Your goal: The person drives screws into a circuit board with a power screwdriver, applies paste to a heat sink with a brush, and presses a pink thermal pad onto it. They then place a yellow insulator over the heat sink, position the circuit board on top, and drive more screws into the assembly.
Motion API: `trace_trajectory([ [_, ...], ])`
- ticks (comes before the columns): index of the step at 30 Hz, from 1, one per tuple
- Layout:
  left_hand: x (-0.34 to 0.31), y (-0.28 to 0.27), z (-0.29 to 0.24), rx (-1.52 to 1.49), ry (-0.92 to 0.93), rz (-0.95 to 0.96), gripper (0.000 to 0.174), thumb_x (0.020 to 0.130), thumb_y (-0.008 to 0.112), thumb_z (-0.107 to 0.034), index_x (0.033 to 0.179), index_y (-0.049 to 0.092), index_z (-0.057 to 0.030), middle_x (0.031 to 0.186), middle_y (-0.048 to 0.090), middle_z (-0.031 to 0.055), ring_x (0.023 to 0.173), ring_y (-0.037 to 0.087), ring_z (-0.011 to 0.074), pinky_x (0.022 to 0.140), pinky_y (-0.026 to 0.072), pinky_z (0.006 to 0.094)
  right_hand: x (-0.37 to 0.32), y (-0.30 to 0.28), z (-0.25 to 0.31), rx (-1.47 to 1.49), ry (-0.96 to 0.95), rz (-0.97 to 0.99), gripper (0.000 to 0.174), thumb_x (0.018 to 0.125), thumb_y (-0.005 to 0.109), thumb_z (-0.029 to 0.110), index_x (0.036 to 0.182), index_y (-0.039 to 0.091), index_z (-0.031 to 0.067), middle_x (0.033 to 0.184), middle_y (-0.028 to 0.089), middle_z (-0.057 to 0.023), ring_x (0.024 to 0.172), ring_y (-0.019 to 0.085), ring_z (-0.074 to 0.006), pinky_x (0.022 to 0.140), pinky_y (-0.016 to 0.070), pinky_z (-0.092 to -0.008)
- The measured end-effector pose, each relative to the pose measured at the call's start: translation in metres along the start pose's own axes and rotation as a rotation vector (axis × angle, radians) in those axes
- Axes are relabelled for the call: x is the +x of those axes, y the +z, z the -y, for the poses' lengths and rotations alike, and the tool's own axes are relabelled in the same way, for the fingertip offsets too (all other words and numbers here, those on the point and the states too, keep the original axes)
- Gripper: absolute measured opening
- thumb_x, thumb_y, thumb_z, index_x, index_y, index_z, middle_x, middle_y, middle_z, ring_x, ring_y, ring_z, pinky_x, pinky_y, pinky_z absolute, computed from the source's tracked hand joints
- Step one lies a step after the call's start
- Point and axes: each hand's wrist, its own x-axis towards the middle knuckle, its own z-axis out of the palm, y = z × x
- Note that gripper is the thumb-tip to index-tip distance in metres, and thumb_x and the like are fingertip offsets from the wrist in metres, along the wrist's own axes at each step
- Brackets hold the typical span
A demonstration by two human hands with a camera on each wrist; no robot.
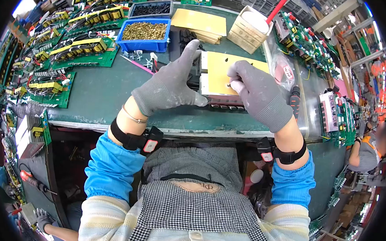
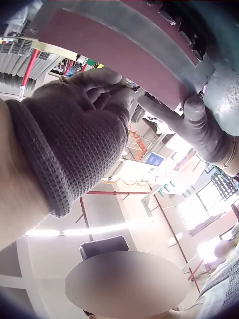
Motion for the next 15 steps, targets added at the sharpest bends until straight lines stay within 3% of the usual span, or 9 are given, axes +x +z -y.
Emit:
trace_trajectory([
  [12,-0.0002,0.0008,-0.0056,0.022,-0.080,-0.008,0.121,0.063,0.093,-0.027,0.153,0.018,0.0034,0.145,0.049,0.0268,0.134,0.051,0.0366,0.112,0.0410,0.0378,0.0035,0.0054,0.0062,-0.227,-0.140,-0.009,0.016,0.088,0.061,0.008,0.103,0.055,0.0056,0.091,0.066,-0.0168,0.087,0.065,-0.0394,0.073,0.0514,-0.0487],
  [15,0.0004,0.0015,-0.0066,0.049,-0.082,-0.005,0.120,0.063,0.092,-0.025,0.153,0.019,0.0039,0.145,0.049,0.0267,0.134,0.051,0.0364,0.112,0.0411,0.0377,0.0066,0.0008,0.0065,-0.265,-0.069,0.076,0.015,0.088,0.061,0.010,0.101,0.055,0.0047,0.091,0.066,-0.0174,0.086,0.066,-0.0394,0.072,0.0519,-0.0493],
])
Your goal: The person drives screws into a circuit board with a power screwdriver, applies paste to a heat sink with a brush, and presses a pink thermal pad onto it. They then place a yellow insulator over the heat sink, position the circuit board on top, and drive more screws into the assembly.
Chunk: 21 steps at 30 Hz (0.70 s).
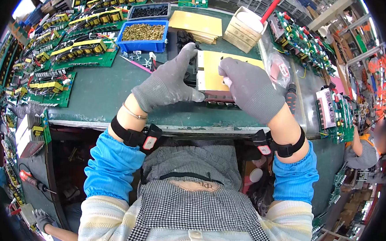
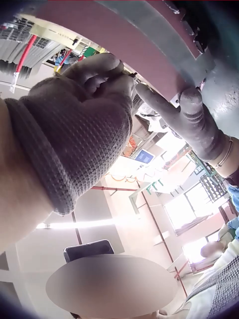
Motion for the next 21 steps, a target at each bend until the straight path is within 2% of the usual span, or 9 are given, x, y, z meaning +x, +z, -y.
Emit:
trace_trajectory([
  [3,0.000,-0.002,-0.002,-0.037,0.004,0.010,0.120,0.063,0.092,-0.025,0.153,0.019,0.0041,0.145,0.049,0.0267,0.134,0.051,0.0366,0.111,0.0412,0.0379,-0.001,0.002,0.000,-0.041,-0.081,-0.051,0.018,0.088,0.063,0.014,0.101,0.056,0.0043,0.090,0.066,-0.0184,0.085,0.066,-0.0398,0.071,0.0524,-0.0493],
  [7,0.001,-0.005,-0.007,-0.033,-0.028,0.046,0.119,0.063,0.092,-0.026,0.153,0.019,0.0045,0.145,0.049,0.0270,0.134,0.051,0.0366,0.111,0.0412,0.0381,0.001,-0.002,0.005,-0.063,-0.088,-0.021,0.020,0.086,0.066,0.016,0.101,0.057,0.0047,0.088,0.066,-0.0184,0.086,0.066,-0.0396,0.072,0.0528,-0.0490],
  [12,0.001,-0.004,-0.003,-0.023,0.037,0.039,0.119,0.064,0.092,-0.027,0.152,0.019,0.0051,0.145,0.048,0.0282,0.135,0.050,0.0365,0.111,0.0408,0.0382,0.008,-0.004,0.004,-0.083,-0.040,0.032,0.019,0.085,0.069,0.017,0.095,0.058,0.0055,0.086,0.067,-0.0164,0.085,0.067,-0.0374,0.072,0.0525,-0.0474],
  [15,0.000,-0.003,0.000,-0.049,0.079,0.022,0.117,0.065,0.092,-0.026,0.152,0.019,0.0058,0.144,0.049,0.0285,0.136,0.048,0.0360,0.112,0.0391,0.0380,0.003,-0.003,-0.012,0.192,0.034,-0.025,0.015,0.085,0.068,0.013,0.092,0.059,0.0047,0.084,0.067,-0.0136,0.081,0.068,-0.0333,0.071,0.0519,-0.0428],
  [18,0.000,-0.001,-0.002,-0.125,0.060,0.043,0.118,0.066,0.091,-0.023,0.153,0.017,0.0064,0.148,0.044,0.0275,0.140,0.044,0.0336,0.115,0.0353,0.0371,-0.013,-0.020,-0.019,0.450,0.197,-0.288,0.011,0.084,0.066,0.008,0.093,0.062,0.0038,0.083,0.066,-0.0100,0.074,0.066,-0.0261,0.067,0.0504,-0.0368],
  [19,-0.001,0.001,-0.003,-0.126,0.049,0.035,0.119,0.067,0.091,-0.022,0.154,0.016,0.0062,0.150,0.043,0.0272,0.141,0.043,0.0331,0.116,0.0348,0.0369,-0.021,-0.025,-0.029,0.438,0.149,-0.376,0.010,0.085,0.065,0.003,0.095,0.064,0.0025,0.081,0.064,-0.0058,0.070,0.063,-0.0167,0.067,0.0502,-0.0302],
  [21,0.000,0.003,0.003,-0.116,0.060,0.026,0.121,0.067,0.092,-0.022,0.155,0.013,0.0048,0.154,0.037,0.0262,0.143,0.039,0.0325,0.117,0.0332,0.0369,-0.038,-0.030,-0.036,0.691,0.336,-0.339,0.008,0.086,0.066,0.003,0.094,0.064,0.0018,0.082,0.064,-0.0034,0.071,0.061,-0.0129,0.068,0.0505,-0.0276],
])
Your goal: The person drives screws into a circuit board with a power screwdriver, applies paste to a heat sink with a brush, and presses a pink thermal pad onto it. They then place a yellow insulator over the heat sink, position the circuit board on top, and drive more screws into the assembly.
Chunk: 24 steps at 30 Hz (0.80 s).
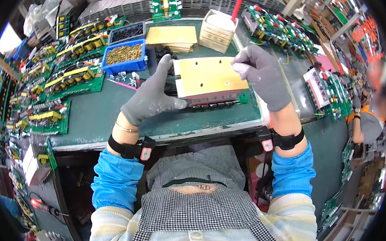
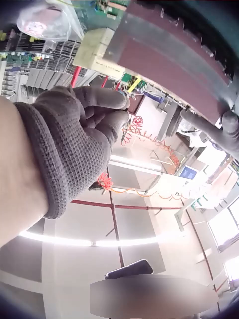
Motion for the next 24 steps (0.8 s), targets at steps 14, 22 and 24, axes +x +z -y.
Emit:
trace_trajectory([
  [14,0.000,0.008,0.012,-0.172,0.035,-0.005,0.128,0.065,0.095,-0.030,0.156,0.012,0.0039,0.152,0.041,0.0232,0.142,0.040,0.0298,0.117,0.0320,0.0375,-0.022,0.021,-0.021,-0.331,-0.060,-0.103,0.011,0.086,0.071,0.010,0.093,0.064,0.0057,0.078,0.066,-0.0060,0.072,0.065,-0.0174,0.069,0.0516,-0.0310],
  [22,-0.006,0.010,-0.001,-0.212,0.007,-0.043,0.121,0.069,0.093,-0.025,0.156,0.014,0.0047,0.152,0.042,0.0220,0.137,0.045,0.0266,0.114,0.0365,0.0360,-0.023,0.031,-0.030,-0.347,-0.119,-0.191,0.012,0.085,0.070,0.008,0.089,0.060,0.0045,0.078,0.064,-0.0116,0.073,0.064,-0.0267,0.067,0.0503,-0.0366],
  [24,-0.008,0.013,0.002,-0.254,0.005,-0.068,0.120,0.069,0.092,-0.025,0.156,0.014,0.0047,0.152,0.042,0.0221,0.138,0.045,0.0271,0.115,0.0364,0.0362,-0.022,0.035,-0.034,-0.336,-0.164,-0.244,0.010,0.083,0.068,0.006,0.086,0.058,0.0049,0.078,0.062,-0.0165,0.077,0.063,-0.0368,0.067,0.0497,-0.0434],
])
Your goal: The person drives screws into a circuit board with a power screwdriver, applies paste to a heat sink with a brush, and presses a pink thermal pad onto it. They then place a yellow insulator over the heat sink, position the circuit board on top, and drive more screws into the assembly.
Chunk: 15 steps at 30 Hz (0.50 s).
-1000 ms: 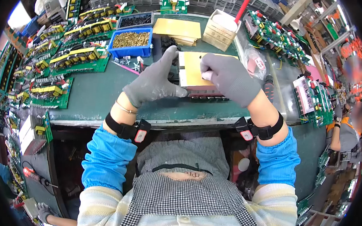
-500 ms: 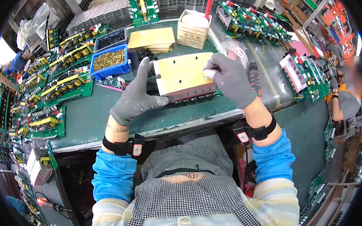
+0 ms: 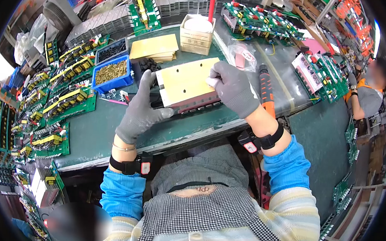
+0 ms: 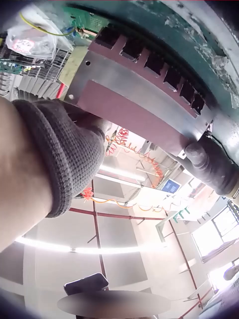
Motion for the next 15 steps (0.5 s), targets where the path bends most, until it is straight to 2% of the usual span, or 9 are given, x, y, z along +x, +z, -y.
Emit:
trace_trajectory([
  [3,-0.004,0.001,0.000,0.058,-0.002,-0.031,0.119,0.069,0.092,-0.026,0.156,0.015,0.0043,0.153,0.042,0.0222,0.139,0.044,0.0281,0.115,0.0365,0.0364,-0.003,0.000,0.004,-0.041,-0.052,-0.041,0.009,0.083,0.067,0.004,0.086,0.058,0.0055,0.078,0.061,-0.0169,0.078,0.062,-0.0375,0.068,0.0493,-0.0448],
  [6,-0.009,0.003,-0.002,0.122,-0.005,-0.064,0.117,0.070,0.091,-0.024,0.156,0.017,0.0035,0.153,0.042,0.0222,0.140,0.044,0.0289,0.114,0.0366,0.0366,-0.005,0.001,0.001,-0.090,-0.150,-0.029,0.011,0.084,0.068,0.005,0.090,0.059,0.0042,0.081,0.059,-0.0154,0.076,0.061,-0.0356,0.067,0.0497,-0.0402],
  [9,-0.012,0.005,-0.003,0.124,-0.001,-0.087,0.112,0.071,0.090,-0.019,0.156,0.019,0.0028,0.153,0.042,0.0222,0.140,0.044,0.0289,0.114,0.0367,0.0367,-0.007,0.002,0.006,-0.156,-0.203,-0.041,0.010,0.084,0.067,0.004,0.090,0.059,0.0049,0.082,0.059,-0.0166,0.077,0.060,-0.0378,0.068,0.0496,-0.0425],
  [12,-0.013,0.003,-0.003,0.145,0.013,-0.096,0.108,0.073,0.088,-0.014,0.156,0.021,0.0023,0.152,0.043,0.0218,0.140,0.044,0.0285,0.114,0.0369,0.0369,-0.008,0.008,0.004,-0.191,-0.138,-0.065,0.010,0.083,0.064,0.003,0.091,0.058,0.0049,0.083,0.059,-0.0167,0.079,0.060,-0.0390,0.069,0.0493,-0.0448],
  [15,-0.015,0.003,-0.008,0.138,0.013,-0.095,0.105,0.073,0.086,-0.009,0.156,0.021,0.0014,0.153,0.043,0.0206,0.138,0.046,0.0279,0.113,0.0377,0.0371,-0.009,0.006,0.012,-0.268,-0.153,-0.034,0.013,0.082,0.059,0.003,0.094,0.058,0.0062,0.085,0.061,-0.0155,0.084,0.062,-0.0376,0.071,0.0515,-0.0470],
])
